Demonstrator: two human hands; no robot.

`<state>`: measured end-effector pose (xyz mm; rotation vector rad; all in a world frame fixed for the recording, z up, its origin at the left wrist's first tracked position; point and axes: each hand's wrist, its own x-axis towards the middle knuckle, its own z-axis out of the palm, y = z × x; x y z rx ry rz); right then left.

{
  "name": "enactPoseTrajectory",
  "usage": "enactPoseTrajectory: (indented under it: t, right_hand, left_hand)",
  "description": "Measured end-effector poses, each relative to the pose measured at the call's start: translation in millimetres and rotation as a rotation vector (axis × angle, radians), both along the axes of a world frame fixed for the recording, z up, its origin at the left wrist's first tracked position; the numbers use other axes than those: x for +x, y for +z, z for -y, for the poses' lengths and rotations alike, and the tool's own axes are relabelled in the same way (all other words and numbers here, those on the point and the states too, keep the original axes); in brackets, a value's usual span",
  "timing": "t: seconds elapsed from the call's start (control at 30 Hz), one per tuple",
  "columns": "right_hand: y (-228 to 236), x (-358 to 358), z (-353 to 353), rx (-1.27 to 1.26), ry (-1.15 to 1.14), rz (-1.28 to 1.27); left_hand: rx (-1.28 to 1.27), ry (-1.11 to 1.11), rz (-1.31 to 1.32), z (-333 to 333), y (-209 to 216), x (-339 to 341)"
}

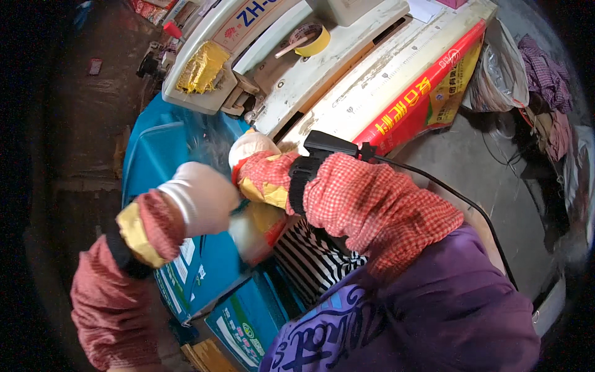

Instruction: The recorder is using an industrial sewing machine to seal the top edges of large plastic fertilizer sacks.

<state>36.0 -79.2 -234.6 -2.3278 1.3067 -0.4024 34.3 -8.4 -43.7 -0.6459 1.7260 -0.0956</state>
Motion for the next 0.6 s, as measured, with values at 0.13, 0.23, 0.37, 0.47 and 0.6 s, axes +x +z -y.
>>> enactPoseTrajectory:
  t: [0.13, 0.23, 0.37, 0.47, 0.6]
  right_hand:
    - [-18.2, 20.2, 6.6, -0.185, 0.017, 0.001]
    - [-36.3, 31.2, 17.3, -0.331, 0.021, -0.005]
    - [-66.6, 53.9, 25.4, -0.709, -0.224, -0.485]
    - [-79.8, 57.8, 29.1, -1.365, -0.965, -2.003]
    - [-76.5, 65.9, 25.2, -1.586, -0.959, -2.571]
  left_hand:
    - [0.131, -0.024, 0.081, -16.9, 28.8, 4.7]
    - [0.340, -0.182, 0.002, -43.8, -7.0, -6.8]
    - [0.253, 0.036, -0.678, -33.8, -42.3, -3.7]
    - [0.270, 0.006, -0.195, -20.9, 6.8, -30.2]
    - [0.361, -0.033, -0.050, -40.8, 21.6, -21.5]
